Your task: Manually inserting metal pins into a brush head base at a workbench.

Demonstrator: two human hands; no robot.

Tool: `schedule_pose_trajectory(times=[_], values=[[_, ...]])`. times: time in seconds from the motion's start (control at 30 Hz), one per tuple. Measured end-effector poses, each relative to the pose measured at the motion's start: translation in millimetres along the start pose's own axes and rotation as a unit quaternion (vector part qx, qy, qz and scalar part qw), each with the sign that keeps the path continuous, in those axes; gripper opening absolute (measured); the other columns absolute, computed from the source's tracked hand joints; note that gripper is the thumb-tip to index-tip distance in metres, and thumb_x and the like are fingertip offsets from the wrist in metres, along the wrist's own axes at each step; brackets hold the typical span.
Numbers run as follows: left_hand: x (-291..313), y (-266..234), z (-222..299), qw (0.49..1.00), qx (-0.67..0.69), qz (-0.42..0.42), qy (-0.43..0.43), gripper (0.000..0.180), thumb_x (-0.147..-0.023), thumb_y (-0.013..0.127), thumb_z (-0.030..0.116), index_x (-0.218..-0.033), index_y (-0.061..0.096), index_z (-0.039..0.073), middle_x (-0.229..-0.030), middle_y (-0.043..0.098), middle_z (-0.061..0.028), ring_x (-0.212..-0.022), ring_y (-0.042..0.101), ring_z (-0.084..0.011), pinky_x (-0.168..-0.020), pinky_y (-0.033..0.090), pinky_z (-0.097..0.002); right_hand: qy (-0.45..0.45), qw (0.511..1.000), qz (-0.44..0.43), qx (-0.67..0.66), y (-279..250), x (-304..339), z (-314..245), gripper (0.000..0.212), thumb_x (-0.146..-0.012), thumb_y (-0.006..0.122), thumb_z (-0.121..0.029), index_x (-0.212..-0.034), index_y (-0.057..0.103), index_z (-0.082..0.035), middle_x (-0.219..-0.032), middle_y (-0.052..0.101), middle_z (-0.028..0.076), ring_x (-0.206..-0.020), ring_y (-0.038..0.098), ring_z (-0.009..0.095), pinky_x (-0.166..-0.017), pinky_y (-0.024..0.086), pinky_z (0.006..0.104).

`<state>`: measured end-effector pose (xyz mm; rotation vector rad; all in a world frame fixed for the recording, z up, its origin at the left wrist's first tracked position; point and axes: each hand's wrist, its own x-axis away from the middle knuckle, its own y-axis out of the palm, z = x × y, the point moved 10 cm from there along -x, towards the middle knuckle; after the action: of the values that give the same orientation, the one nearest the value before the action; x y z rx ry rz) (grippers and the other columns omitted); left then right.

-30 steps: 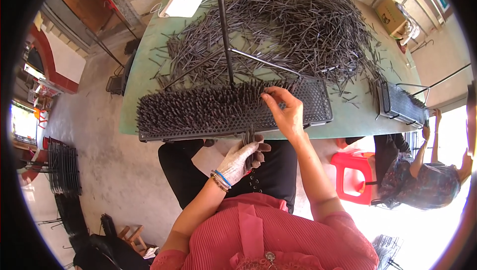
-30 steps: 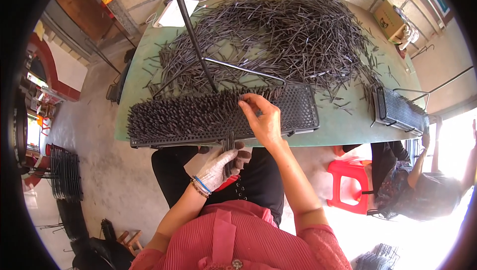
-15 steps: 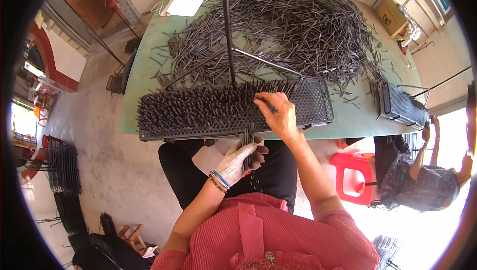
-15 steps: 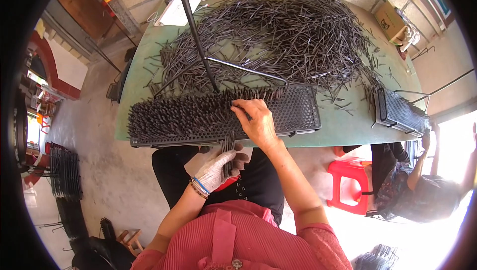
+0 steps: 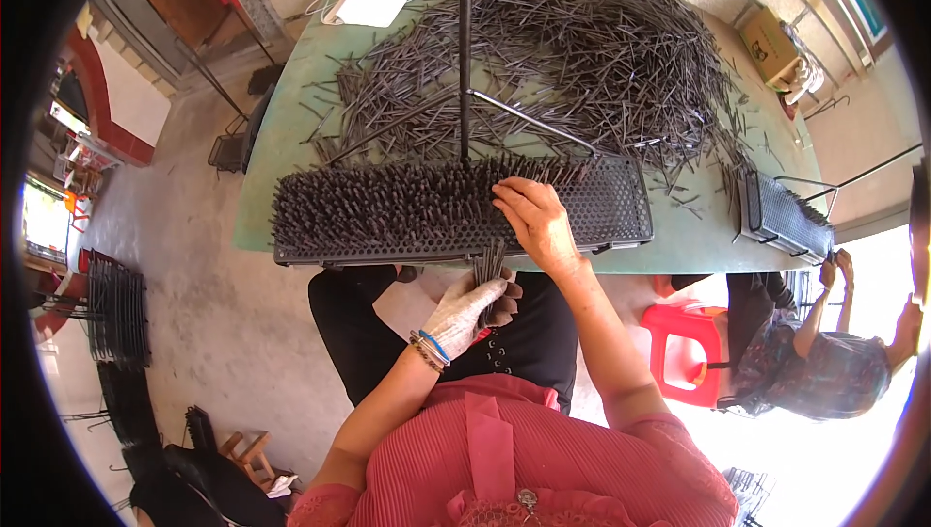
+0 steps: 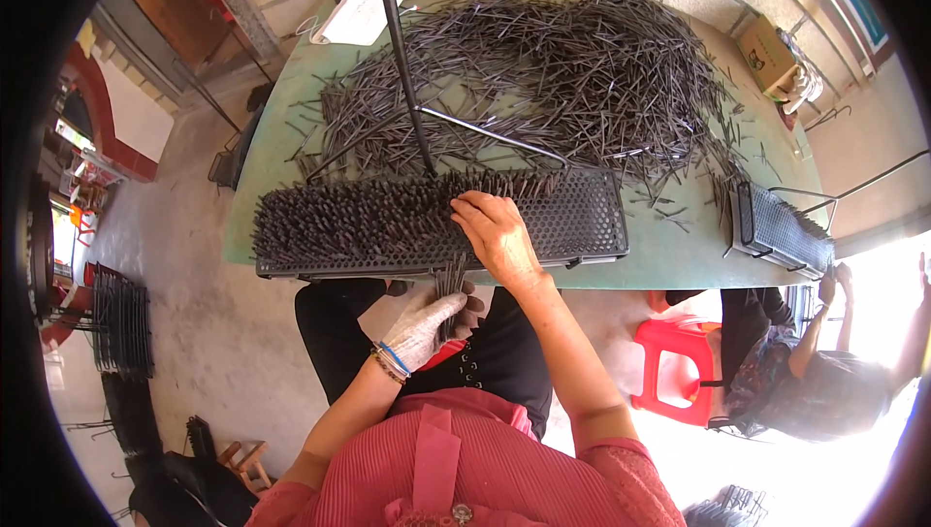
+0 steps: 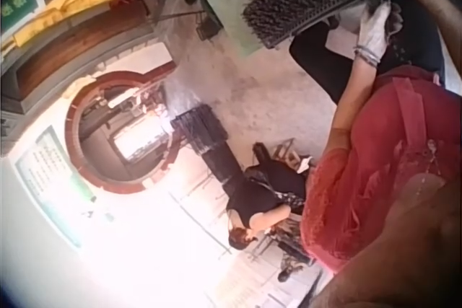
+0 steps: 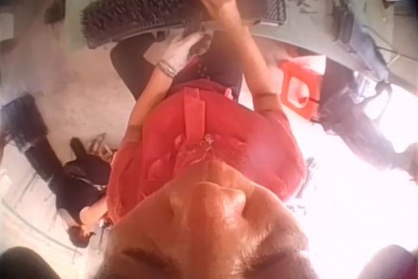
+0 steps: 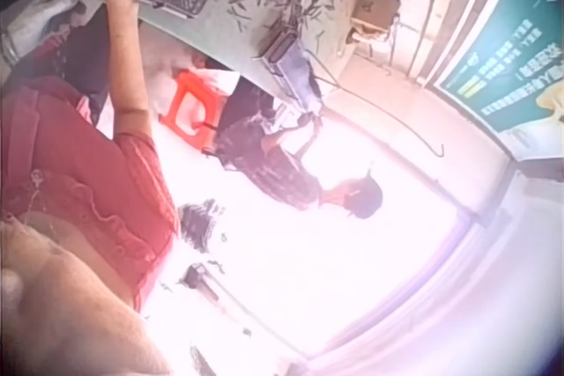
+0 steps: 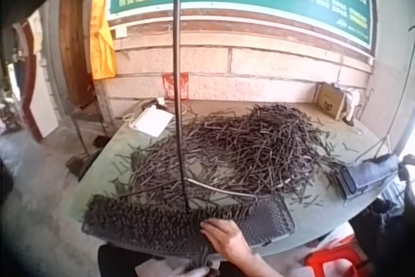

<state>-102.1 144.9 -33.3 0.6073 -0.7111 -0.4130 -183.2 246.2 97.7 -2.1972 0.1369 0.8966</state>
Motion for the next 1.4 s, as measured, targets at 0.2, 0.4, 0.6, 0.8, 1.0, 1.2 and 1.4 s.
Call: schedule_pose_trajectory(times=[0.2, 0.4, 0.6, 0.8, 1.0, 1.2, 1.4], values=[[7.3, 8.7, -0.1, 0.998, 0.040, -0.011, -0.041, 0.026, -0.096, 0.060, 0.020, -0.117, 0.055, 0.005, -0.096, 0.067, -0.0095, -0.073, 0.066, -0.0153, -0.060, 0.053, -0.0247, -0.002, 1.000, -0.022, 0.015, 2.6, -6.3, 2.4, 0.027, -0.083, 0.067, -0.002, -0.109, 0.066, -0.001, -0.109, 0.063, 0.012, -0.098, 0.060, 0.030, -0.085, 0.047, 0.0378], [0.7, -1.2, -0.5, 1.000, -0.021, 0.021, -0.007, 0.027, -0.097, 0.059, 0.024, -0.118, 0.055, 0.006, -0.096, 0.067, -0.0099, -0.074, 0.066, -0.0155, -0.061, 0.053, -0.0250, -0.013, 0.999, -0.032, -0.011, 5.9, -6.7, 5.4, 0.027, -0.083, 0.067, -0.001, -0.110, 0.066, -0.002, -0.109, 0.063, 0.012, -0.098, 0.060, 0.030, -0.086, 0.047, 0.0382], [3.3, 2.2, -4.4, 0.999, 0.040, 0.012, -0.024, 0.025, -0.096, 0.059, 0.022, -0.116, 0.056, 0.007, -0.099, 0.068, -0.0103, -0.077, 0.067, -0.0159, -0.063, 0.053, -0.0252, -0.047, 0.997, -0.067, 0.005, 10.8, -9.3, -4.2, 0.027, -0.083, 0.067, -0.002, -0.110, 0.066, -0.001, -0.110, 0.063, 0.012, -0.098, 0.060, 0.031, -0.087, 0.046, 0.0385], [3.8, -0.4, -1.1, 1.000, -0.021, 0.010, -0.016, 0.025, -0.097, 0.057, 0.019, -0.118, 0.055, 0.006, -0.102, 0.067, -0.0095, -0.084, 0.067, -0.0162, -0.068, 0.055, -0.0269, -0.040, 0.997, -0.057, 0.040, 13.2, -12.6, -8.3, 0.028, -0.083, 0.067, -0.003, -0.111, 0.066, -0.001, -0.110, 0.062, 0.011, -0.095, 0.059, 0.030, -0.086, 0.045, 0.0388], [4.2, -5.6, -3.8, 0.999, 0.032, 0.030, -0.007, 0.026, -0.097, 0.057, 0.019, -0.119, 0.054, 0.005, -0.104, 0.066, -0.0085, -0.085, 0.066, -0.0149, -0.070, 0.056, -0.0266, -0.012, 0.999, 0.017, 0.029, -7.0, -8.2, -10.8, 0.024, -0.082, 0.067, -0.002, -0.106, 0.068, -0.001, -0.107, 0.063, 0.010, -0.093, 0.058, 0.029, -0.085, 0.045, 0.0377], [6.7, -3.0, 8.8, 0.998, 0.029, 0.026, 0.045, 0.027, -0.097, 0.057, 0.018, -0.119, 0.054, 0.003, -0.102, 0.066, -0.0086, -0.085, 0.065, -0.0142, -0.071, 0.056, -0.0265, 0.290, 0.948, -0.084, -0.098, 3.5, 40.4, 11.9, 0.029, -0.080, 0.078, -0.019, -0.098, 0.070, 0.003, -0.091, 0.068, 0.014, -0.074, 0.066, 0.023, -0.066, 0.052, 0.0312], [5.7, 2.4, 3.7, 0.999, 0.039, 0.002, 0.026, 0.028, -0.097, 0.058, 0.020, -0.118, 0.053, 0.003, -0.100, 0.066, -0.0080, -0.082, 0.065, -0.0137, -0.067, 0.055, -0.0258, 0.406, 0.861, -0.100, -0.289, 25.9, 74.4, 38.2, 0.031, -0.084, 0.077, -0.022, -0.097, 0.071, 0.005, -0.077, 0.070, 0.007, -0.070, 0.061, 0.010, -0.064, 0.049, 0.0258]])
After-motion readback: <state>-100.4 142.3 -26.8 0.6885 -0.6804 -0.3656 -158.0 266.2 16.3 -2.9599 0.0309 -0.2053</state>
